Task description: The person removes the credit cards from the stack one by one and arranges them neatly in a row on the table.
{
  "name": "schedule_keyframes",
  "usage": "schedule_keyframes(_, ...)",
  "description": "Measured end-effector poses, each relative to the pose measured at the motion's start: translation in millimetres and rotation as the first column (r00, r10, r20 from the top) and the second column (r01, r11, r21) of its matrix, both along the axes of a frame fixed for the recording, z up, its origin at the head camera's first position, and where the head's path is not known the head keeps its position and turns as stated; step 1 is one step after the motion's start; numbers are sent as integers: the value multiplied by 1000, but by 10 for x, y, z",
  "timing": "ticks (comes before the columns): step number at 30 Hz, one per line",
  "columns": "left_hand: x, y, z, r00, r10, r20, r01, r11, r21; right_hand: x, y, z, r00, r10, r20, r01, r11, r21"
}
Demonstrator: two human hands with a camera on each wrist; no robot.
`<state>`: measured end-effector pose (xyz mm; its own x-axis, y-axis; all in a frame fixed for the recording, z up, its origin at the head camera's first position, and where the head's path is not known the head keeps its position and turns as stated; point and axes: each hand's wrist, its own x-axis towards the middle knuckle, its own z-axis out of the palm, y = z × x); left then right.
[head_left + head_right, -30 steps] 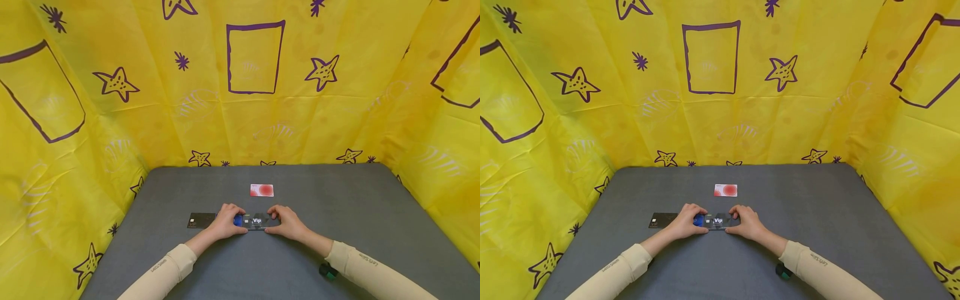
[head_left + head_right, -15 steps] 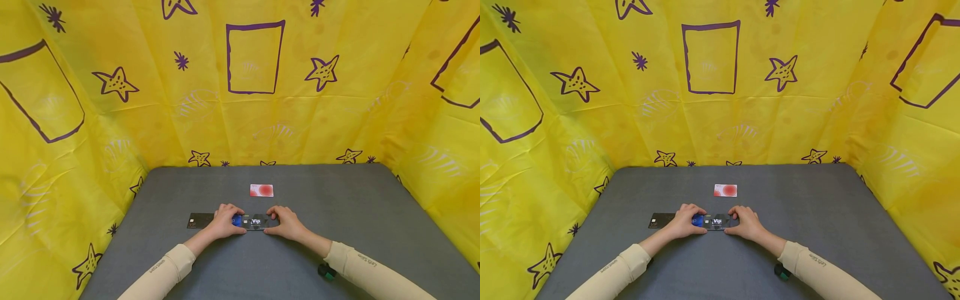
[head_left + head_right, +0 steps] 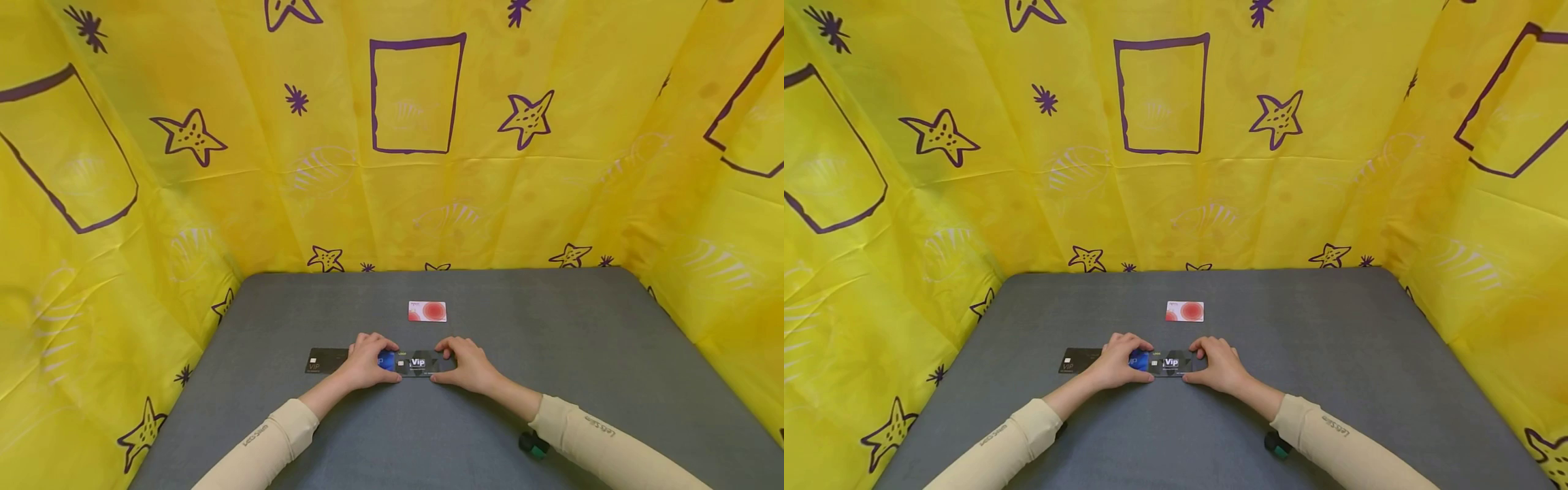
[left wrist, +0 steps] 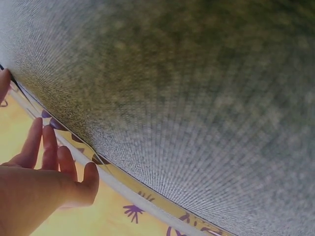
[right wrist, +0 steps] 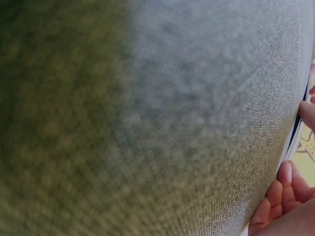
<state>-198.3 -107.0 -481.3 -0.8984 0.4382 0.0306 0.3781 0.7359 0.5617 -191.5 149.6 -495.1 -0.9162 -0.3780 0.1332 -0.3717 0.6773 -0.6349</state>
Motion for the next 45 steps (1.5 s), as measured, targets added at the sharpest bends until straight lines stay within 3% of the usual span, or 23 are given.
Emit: schedule_keyframes(45, -1, -2, -7, 1000, -7, 12, 6, 1000, 16, -14, 28, -15, 1000, 7, -13, -8, 1000, -28)
